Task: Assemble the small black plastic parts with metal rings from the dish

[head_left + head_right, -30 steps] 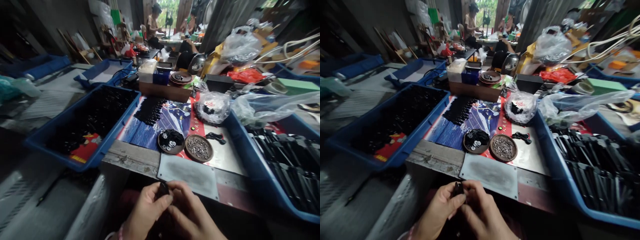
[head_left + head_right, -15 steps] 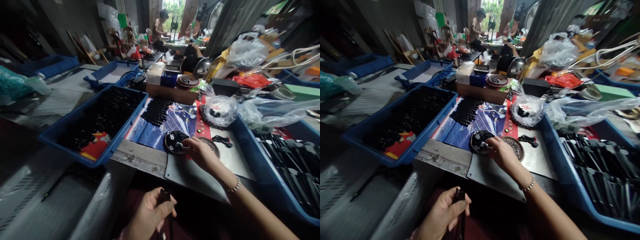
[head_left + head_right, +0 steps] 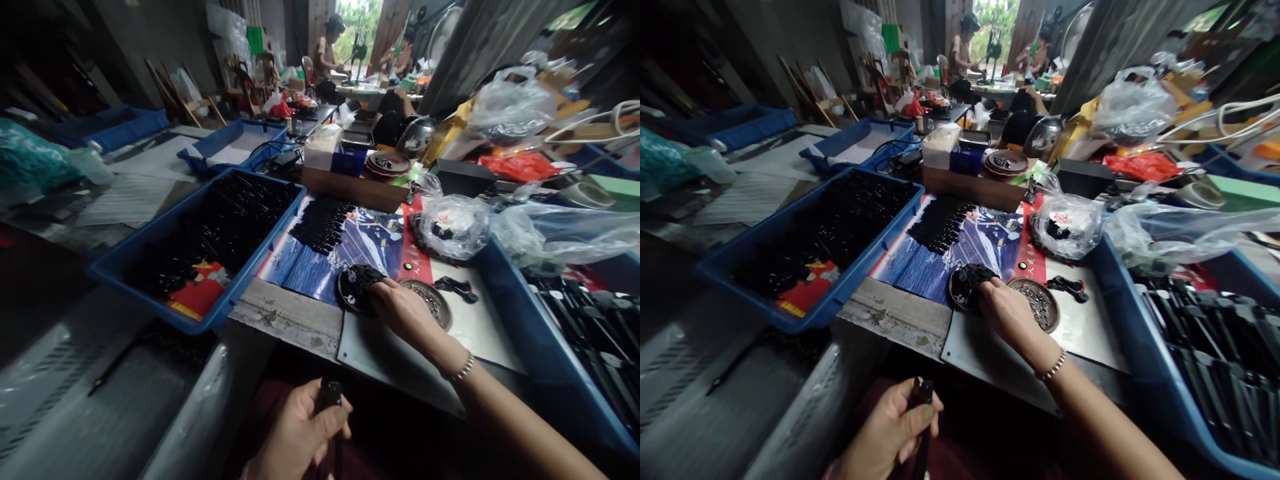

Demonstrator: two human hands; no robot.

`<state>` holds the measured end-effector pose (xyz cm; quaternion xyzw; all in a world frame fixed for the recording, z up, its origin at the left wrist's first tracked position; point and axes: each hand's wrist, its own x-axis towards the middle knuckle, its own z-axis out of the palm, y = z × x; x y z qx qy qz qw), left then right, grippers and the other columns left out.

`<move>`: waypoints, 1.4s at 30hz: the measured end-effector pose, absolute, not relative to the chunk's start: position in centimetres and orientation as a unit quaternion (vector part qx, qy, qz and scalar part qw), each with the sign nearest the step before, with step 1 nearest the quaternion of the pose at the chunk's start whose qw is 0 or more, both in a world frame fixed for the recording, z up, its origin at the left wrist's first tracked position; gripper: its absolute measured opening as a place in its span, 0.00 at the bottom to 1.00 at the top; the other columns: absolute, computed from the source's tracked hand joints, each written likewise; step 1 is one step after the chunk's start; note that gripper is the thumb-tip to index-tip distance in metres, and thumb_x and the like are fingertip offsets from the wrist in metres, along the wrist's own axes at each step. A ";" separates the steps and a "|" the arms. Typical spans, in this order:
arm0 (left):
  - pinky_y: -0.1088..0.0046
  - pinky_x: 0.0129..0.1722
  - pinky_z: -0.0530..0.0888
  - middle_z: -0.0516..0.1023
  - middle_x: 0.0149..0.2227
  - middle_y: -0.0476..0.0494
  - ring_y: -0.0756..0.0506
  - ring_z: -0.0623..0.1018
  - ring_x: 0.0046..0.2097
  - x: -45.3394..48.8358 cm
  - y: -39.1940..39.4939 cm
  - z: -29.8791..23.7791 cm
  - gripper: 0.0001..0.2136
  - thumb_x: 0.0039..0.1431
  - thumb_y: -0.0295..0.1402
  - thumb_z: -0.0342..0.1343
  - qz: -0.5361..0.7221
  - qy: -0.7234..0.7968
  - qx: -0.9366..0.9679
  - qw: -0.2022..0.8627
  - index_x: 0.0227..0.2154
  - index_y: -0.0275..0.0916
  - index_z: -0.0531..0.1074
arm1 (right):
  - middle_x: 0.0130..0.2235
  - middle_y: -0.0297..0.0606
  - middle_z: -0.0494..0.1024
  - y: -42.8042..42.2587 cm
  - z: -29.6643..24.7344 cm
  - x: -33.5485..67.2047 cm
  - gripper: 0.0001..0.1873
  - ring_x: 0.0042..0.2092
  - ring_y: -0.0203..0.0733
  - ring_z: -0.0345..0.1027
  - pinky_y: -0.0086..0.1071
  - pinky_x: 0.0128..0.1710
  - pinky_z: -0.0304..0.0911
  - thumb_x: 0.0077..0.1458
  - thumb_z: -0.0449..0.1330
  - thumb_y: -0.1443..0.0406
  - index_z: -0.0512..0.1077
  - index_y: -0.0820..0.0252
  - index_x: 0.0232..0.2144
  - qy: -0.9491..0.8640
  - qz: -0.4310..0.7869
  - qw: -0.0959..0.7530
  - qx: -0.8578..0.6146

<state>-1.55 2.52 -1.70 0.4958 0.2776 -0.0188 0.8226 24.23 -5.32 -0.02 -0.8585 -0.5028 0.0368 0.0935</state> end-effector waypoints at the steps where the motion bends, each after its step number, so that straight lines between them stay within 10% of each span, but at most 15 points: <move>1: 0.81 0.15 0.50 0.74 0.25 0.50 0.59 0.57 0.16 -1.5 2.5 -1.7 0.23 0.50 0.53 0.64 -0.021 0.275 0.497 0.823 0.34 0.35 0.72 | 0.38 0.43 0.76 -5.3 -0.1 24.2 0.09 0.32 0.41 0.71 0.31 0.27 0.54 0.62 0.53 0.70 0.74 0.61 0.37 -0.502 0.034 0.098 -0.858; 12: 0.82 0.14 0.55 0.73 0.26 0.51 0.59 0.59 0.16 -1.0 1.9 -1.8 0.22 0.51 0.51 0.65 -0.038 0.284 0.480 0.829 0.35 0.36 0.72 | 0.30 0.39 0.75 -7.6 1.5 23.8 0.11 0.30 0.42 0.68 0.33 0.31 0.61 0.63 0.52 0.64 0.72 0.60 0.33 -0.445 0.008 0.283 -0.850; 20: 0.82 0.15 0.52 0.75 0.26 0.50 0.59 0.57 0.17 -0.4 1.5 -1.4 0.17 0.54 0.46 0.64 -0.040 0.272 0.484 0.831 0.35 0.35 0.73 | 0.29 0.33 0.77 -11.2 0.9 19.0 0.13 0.29 0.37 0.73 0.30 0.32 0.69 0.49 0.72 0.59 0.75 0.58 0.32 -0.157 0.317 0.694 -0.627; 28: 0.81 0.16 0.53 0.74 0.25 0.51 0.59 0.58 0.17 -0.1 0.8 -0.7 0.15 0.55 0.44 0.64 -0.044 0.255 0.496 0.829 0.34 0.35 0.73 | 0.32 0.33 0.78 -12.9 -1.4 14.2 0.18 0.29 0.34 0.71 0.29 0.32 0.67 0.49 0.73 0.60 0.78 0.55 0.43 -0.071 0.426 0.707 -0.559; 42: 0.80 0.16 0.54 0.71 0.23 0.53 0.58 0.57 0.17 -0.3 0.5 -0.5 0.16 0.53 0.44 0.65 -0.068 0.266 0.508 0.816 0.33 0.36 0.72 | 0.27 0.35 0.78 -12.3 -1.6 13.4 0.17 0.26 0.34 0.68 0.27 0.27 0.62 0.47 0.73 0.56 0.77 0.61 0.33 -0.035 0.434 0.720 -0.540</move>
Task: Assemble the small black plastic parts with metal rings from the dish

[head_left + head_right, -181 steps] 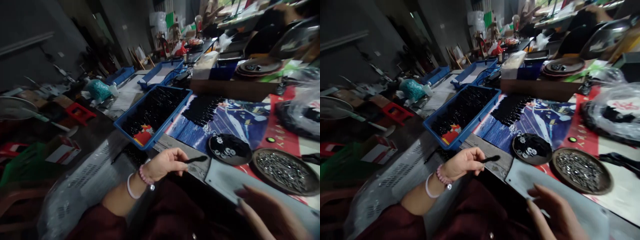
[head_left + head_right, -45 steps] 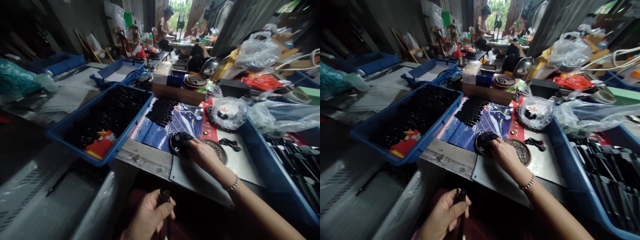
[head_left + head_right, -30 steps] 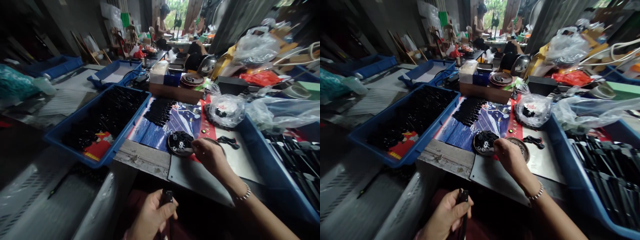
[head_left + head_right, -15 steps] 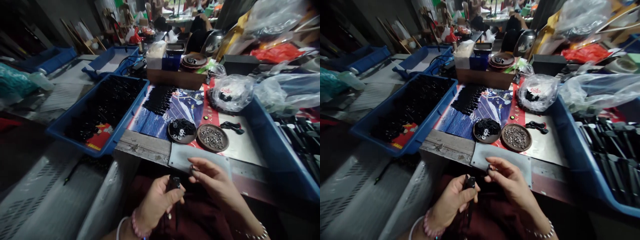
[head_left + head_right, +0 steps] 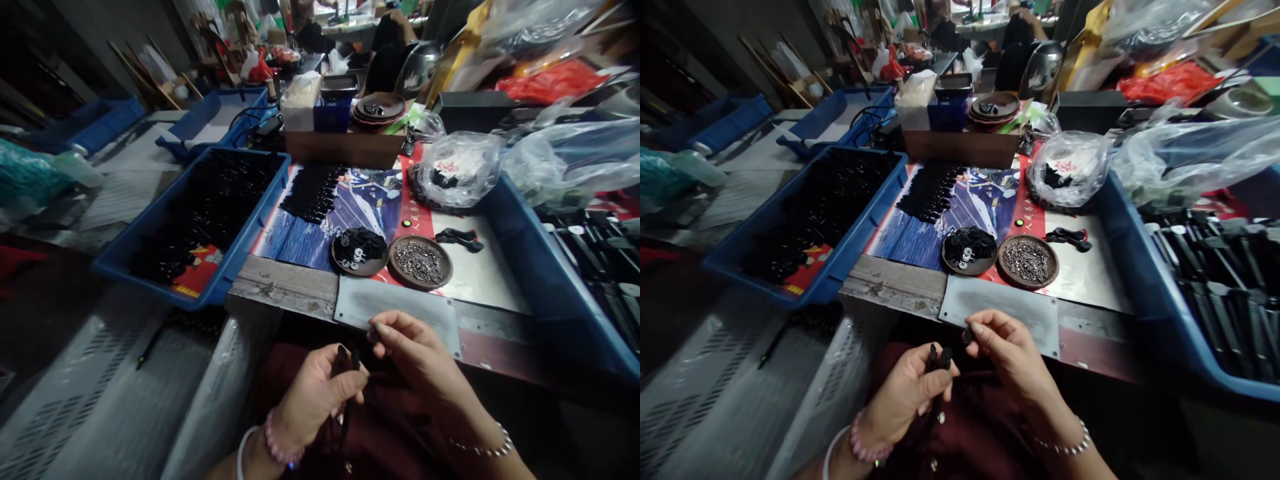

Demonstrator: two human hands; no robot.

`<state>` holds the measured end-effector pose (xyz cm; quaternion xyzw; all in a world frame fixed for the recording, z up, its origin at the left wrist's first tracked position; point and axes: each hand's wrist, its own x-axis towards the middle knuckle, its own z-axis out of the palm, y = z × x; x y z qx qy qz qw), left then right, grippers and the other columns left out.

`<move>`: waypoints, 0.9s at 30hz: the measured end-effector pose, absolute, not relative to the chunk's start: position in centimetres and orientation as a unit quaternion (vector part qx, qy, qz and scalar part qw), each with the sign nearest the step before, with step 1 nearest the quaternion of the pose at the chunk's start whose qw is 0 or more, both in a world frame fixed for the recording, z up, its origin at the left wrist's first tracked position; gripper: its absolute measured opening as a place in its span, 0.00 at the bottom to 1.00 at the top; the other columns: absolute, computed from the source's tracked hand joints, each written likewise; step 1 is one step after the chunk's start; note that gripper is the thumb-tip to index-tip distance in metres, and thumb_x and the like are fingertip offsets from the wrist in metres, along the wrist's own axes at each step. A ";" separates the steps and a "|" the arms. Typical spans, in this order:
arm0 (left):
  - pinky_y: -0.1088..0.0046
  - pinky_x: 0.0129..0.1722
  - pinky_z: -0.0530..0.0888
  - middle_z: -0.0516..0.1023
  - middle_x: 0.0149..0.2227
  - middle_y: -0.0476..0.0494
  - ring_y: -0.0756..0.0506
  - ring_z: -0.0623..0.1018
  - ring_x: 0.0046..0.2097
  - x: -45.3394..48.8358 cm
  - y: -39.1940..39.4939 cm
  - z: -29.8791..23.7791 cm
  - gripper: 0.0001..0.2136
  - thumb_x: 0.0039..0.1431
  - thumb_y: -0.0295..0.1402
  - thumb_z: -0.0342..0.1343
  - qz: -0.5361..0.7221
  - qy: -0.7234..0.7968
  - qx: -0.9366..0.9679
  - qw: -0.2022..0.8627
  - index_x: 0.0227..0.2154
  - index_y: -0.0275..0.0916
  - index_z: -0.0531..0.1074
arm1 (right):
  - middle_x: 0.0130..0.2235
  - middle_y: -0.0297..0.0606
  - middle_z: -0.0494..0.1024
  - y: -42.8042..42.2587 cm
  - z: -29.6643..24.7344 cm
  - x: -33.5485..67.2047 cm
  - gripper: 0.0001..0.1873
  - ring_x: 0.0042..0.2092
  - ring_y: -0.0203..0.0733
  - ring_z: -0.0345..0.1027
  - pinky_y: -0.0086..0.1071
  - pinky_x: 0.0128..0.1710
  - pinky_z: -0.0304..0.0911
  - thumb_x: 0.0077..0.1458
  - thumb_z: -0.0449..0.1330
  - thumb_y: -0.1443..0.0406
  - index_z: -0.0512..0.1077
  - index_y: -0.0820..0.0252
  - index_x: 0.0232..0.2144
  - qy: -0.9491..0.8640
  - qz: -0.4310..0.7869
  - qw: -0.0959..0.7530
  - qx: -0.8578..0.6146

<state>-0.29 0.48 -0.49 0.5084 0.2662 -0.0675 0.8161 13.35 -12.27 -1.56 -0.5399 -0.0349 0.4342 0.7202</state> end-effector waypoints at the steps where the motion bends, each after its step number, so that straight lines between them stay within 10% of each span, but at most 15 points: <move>1: 0.80 0.17 0.53 0.71 0.23 0.53 0.58 0.57 0.18 -0.3 0.5 -0.4 0.16 0.53 0.45 0.65 -0.070 0.266 0.510 0.815 0.33 0.36 0.72 | 0.27 0.34 0.77 -12.3 -1.6 13.3 0.17 0.26 0.34 0.68 0.27 0.27 0.62 0.47 0.73 0.56 0.77 0.61 0.32 -0.034 0.428 0.719 -0.546; 27: 0.78 0.14 0.48 0.73 0.21 0.50 0.57 0.59 0.17 -0.9 1.0 -1.2 0.17 0.56 0.45 0.63 -0.102 0.236 0.472 0.843 0.31 0.33 0.76 | 0.29 0.33 0.75 -12.4 0.0 11.8 0.13 0.29 0.33 0.71 0.25 0.29 0.67 0.56 0.67 0.58 0.73 0.58 0.39 -0.105 0.476 0.679 -0.548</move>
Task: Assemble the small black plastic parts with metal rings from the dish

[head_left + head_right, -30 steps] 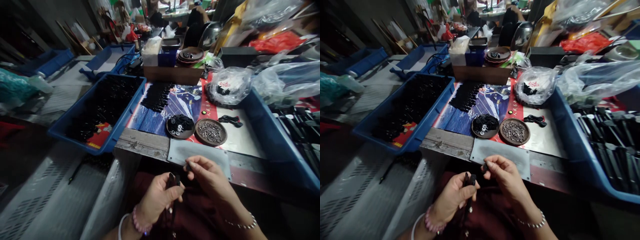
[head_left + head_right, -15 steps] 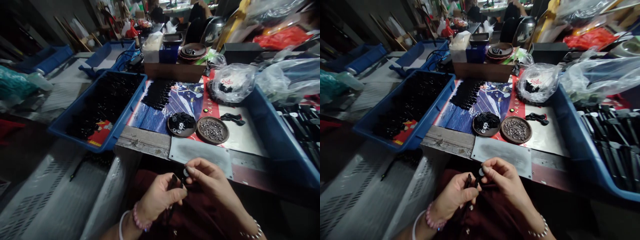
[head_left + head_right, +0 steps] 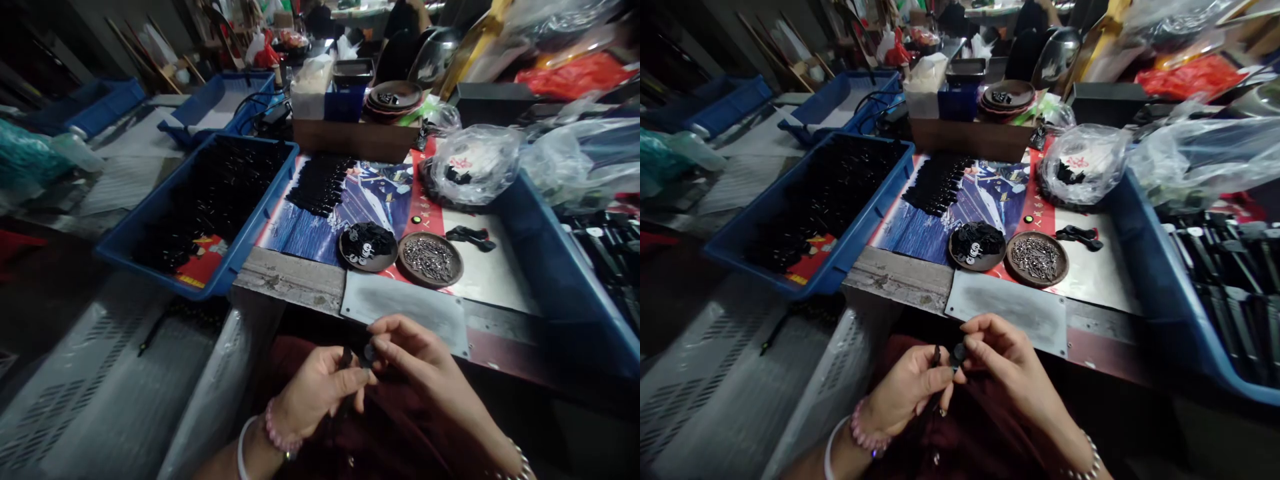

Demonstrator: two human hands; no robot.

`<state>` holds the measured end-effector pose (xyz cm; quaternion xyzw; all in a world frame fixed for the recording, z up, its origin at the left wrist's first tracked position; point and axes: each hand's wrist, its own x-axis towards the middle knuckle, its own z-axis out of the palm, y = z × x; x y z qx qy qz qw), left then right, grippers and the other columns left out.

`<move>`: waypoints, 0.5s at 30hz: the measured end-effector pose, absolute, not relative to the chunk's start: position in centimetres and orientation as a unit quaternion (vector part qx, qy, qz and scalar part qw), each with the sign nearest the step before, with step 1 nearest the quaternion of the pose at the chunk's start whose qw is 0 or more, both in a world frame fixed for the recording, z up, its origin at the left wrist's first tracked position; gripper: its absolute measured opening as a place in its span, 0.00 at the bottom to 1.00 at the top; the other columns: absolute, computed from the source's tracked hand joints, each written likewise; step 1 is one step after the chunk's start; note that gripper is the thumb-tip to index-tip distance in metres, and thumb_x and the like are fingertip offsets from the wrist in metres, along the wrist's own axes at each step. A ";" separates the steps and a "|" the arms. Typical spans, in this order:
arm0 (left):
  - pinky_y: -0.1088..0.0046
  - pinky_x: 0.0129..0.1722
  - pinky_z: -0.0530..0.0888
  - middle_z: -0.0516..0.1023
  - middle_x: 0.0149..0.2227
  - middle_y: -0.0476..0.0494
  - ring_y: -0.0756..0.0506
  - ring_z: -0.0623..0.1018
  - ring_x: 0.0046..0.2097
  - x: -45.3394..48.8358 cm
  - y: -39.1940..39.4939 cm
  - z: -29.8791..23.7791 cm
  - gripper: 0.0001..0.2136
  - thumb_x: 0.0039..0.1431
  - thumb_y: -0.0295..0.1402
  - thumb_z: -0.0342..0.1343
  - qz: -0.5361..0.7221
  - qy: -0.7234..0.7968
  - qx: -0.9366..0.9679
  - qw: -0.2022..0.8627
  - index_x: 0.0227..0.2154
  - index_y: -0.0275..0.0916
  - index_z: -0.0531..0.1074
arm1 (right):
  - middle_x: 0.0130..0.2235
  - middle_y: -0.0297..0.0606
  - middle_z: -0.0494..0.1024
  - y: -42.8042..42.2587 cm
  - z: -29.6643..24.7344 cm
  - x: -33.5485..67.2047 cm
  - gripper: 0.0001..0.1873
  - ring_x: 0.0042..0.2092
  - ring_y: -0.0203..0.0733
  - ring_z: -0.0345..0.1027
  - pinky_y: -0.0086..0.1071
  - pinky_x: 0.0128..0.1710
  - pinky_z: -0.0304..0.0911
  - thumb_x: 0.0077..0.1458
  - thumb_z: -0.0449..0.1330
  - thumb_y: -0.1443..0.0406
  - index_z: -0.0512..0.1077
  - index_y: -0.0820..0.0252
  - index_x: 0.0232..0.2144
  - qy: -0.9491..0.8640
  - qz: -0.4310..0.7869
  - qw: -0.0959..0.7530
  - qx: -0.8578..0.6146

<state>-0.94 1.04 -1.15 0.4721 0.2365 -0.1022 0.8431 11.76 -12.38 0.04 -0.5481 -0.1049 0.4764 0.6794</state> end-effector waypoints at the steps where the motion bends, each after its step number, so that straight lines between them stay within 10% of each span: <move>1: 0.78 0.14 0.48 0.73 0.21 0.50 0.57 0.60 0.17 -1.0 1.1 -1.2 0.17 0.55 0.45 0.63 -0.100 0.236 0.474 0.842 0.30 0.33 0.76 | 0.30 0.33 0.76 -12.4 0.1 11.7 0.12 0.29 0.33 0.71 0.25 0.30 0.67 0.57 0.67 0.58 0.73 0.58 0.39 -0.115 0.481 0.675 -0.547; 15: 0.78 0.16 0.52 0.74 0.21 0.51 0.56 0.58 0.17 -1.5 2.5 -1.0 0.14 0.57 0.43 0.62 -0.174 0.230 0.534 0.794 0.28 0.34 0.73 | 0.35 0.35 0.73 -13.1 0.6 10.9 0.09 0.35 0.39 0.65 0.30 0.34 0.63 0.66 0.56 0.57 0.69 0.54 0.42 -0.282 0.453 0.534 -0.656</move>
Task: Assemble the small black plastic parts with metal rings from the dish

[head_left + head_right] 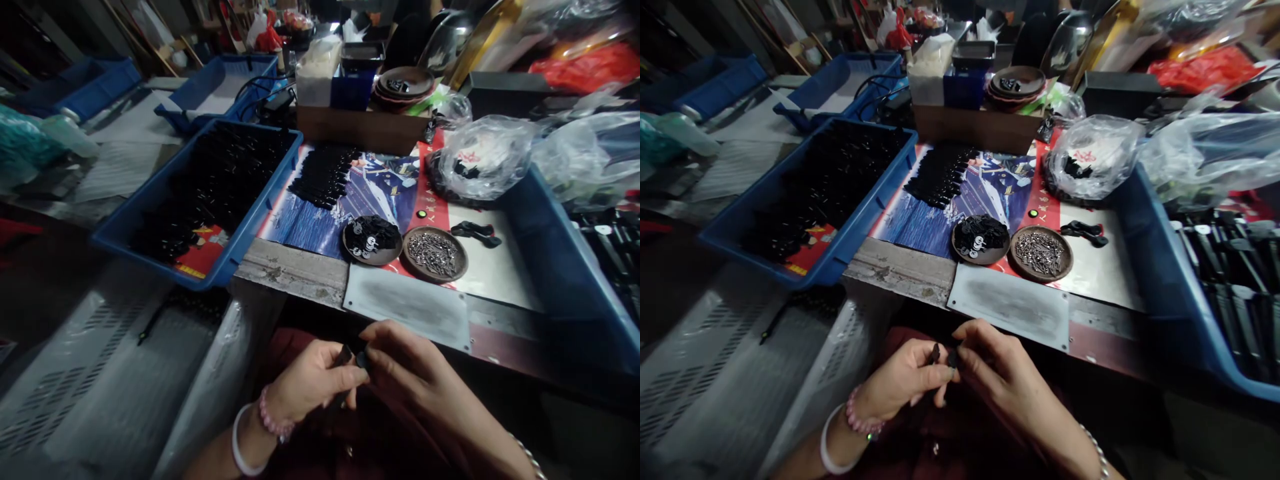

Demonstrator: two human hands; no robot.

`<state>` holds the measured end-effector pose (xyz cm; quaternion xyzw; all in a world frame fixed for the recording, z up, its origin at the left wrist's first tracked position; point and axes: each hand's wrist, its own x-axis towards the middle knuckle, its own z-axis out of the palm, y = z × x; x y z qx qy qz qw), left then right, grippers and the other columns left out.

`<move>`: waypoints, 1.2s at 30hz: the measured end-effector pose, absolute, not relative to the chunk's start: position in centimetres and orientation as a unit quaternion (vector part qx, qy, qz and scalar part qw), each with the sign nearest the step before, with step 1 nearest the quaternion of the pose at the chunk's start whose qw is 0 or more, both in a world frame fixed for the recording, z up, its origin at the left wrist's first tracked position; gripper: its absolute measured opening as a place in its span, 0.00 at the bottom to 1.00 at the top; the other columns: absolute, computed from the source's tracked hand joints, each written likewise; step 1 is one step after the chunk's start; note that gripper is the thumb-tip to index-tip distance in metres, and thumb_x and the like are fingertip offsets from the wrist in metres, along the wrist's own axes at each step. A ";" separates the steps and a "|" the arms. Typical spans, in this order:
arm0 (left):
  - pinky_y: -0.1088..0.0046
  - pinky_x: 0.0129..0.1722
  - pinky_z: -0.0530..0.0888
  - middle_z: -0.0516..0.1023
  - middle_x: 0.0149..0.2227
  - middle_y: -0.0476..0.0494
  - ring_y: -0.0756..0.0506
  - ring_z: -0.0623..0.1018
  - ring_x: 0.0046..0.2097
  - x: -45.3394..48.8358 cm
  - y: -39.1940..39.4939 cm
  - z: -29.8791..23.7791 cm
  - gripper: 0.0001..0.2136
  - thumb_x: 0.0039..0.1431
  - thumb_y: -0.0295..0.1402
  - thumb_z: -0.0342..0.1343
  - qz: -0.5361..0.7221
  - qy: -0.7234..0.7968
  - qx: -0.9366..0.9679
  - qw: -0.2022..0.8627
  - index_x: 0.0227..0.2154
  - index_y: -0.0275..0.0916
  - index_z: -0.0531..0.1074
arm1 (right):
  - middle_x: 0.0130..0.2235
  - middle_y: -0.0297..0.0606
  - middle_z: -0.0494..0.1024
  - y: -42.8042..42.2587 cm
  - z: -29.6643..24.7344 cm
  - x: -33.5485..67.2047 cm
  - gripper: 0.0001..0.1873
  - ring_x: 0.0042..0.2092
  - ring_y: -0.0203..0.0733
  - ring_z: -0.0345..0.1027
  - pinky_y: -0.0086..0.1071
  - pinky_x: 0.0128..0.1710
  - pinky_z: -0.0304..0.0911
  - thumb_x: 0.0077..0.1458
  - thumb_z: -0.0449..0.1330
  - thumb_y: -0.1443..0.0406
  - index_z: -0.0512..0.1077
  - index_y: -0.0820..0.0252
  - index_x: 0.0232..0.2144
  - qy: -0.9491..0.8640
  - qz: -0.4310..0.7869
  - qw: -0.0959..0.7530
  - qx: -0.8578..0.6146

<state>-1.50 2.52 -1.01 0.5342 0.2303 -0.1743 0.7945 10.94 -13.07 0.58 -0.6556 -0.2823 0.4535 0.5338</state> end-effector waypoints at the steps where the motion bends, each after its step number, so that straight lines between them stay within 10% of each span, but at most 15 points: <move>1: 0.78 0.16 0.52 0.74 0.21 0.51 0.56 0.58 0.17 -1.5 2.6 -1.0 0.14 0.57 0.43 0.61 -0.178 0.229 0.537 0.792 0.28 0.35 0.73 | 0.34 0.34 0.72 -13.0 0.6 10.9 0.09 0.34 0.38 0.64 0.29 0.33 0.62 0.66 0.55 0.57 0.69 0.54 0.42 -0.286 0.450 0.532 -0.658; 11: 0.78 0.22 0.59 0.70 0.27 0.52 0.55 0.63 0.22 -2.1 3.3 -1.0 0.18 0.69 0.49 0.42 -0.079 0.212 0.587 0.778 0.39 0.38 0.65 | 0.30 0.29 0.66 -12.2 0.1 10.7 0.07 0.29 0.34 0.56 0.25 0.27 0.57 0.65 0.57 0.58 0.64 0.54 0.40 -0.234 0.464 0.596 -0.612; 20: 0.74 0.31 0.74 0.79 0.30 0.44 0.49 0.79 0.30 -1.9 3.8 -1.0 0.14 0.63 0.45 0.55 -0.141 0.241 0.503 0.818 0.37 0.38 0.65 | 0.30 0.30 0.66 -12.3 -0.4 10.5 0.07 0.31 0.36 0.58 0.27 0.29 0.57 0.66 0.55 0.59 0.63 0.54 0.36 -0.296 0.412 0.548 -0.665; 36: 0.81 0.22 0.71 0.71 0.21 0.55 0.53 0.74 0.21 -1.6 1.8 -1.7 0.09 0.62 0.38 0.54 -0.121 0.240 0.541 0.797 0.33 0.39 0.62 | 0.36 0.38 0.76 -12.5 -0.1 9.5 0.09 0.37 0.40 0.68 0.31 0.37 0.65 0.64 0.59 0.58 0.71 0.58 0.39 -0.237 0.461 0.563 -0.644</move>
